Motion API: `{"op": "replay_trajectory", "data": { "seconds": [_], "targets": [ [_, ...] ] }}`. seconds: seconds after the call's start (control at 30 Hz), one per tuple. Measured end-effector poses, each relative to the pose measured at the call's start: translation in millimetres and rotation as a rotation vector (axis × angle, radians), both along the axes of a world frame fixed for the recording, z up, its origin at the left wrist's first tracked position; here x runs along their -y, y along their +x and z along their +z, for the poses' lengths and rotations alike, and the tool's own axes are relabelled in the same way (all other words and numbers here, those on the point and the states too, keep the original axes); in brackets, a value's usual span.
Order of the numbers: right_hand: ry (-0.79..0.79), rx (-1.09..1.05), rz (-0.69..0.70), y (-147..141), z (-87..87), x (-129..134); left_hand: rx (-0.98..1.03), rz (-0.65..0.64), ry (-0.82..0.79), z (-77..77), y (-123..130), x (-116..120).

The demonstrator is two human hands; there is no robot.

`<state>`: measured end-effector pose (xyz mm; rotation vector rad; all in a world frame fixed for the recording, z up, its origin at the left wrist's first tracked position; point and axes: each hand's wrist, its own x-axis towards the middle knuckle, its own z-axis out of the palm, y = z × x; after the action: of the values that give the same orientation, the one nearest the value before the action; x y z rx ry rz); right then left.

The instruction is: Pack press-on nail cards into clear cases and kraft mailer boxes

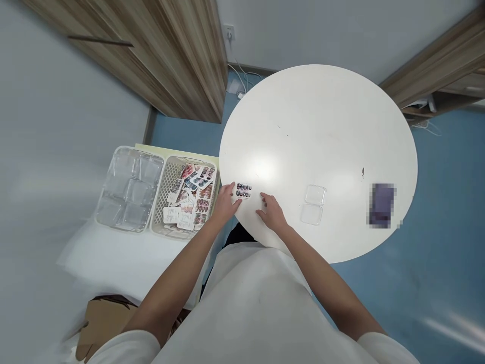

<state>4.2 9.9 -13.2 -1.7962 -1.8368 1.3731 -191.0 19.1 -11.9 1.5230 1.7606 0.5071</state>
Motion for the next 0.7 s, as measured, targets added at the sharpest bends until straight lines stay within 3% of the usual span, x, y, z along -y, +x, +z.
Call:
{"op": "replay_trajectory", "data": {
  "seconds": [0.17,0.33,0.7],
  "targets": [
    [0.048,0.199,0.036,-33,-2.5,-23,-0.026,-0.153,-0.011,-0.1,-8,-16],
    [0.035,0.365,0.124,-44,-1.6,-38,-0.153,-0.269,-0.015,-7.6,-14,-25],
    [0.056,0.416,0.107,-45,-3.2,-33,-0.152,-0.306,0.030,-10.3,-13,-26]
  ]
}}
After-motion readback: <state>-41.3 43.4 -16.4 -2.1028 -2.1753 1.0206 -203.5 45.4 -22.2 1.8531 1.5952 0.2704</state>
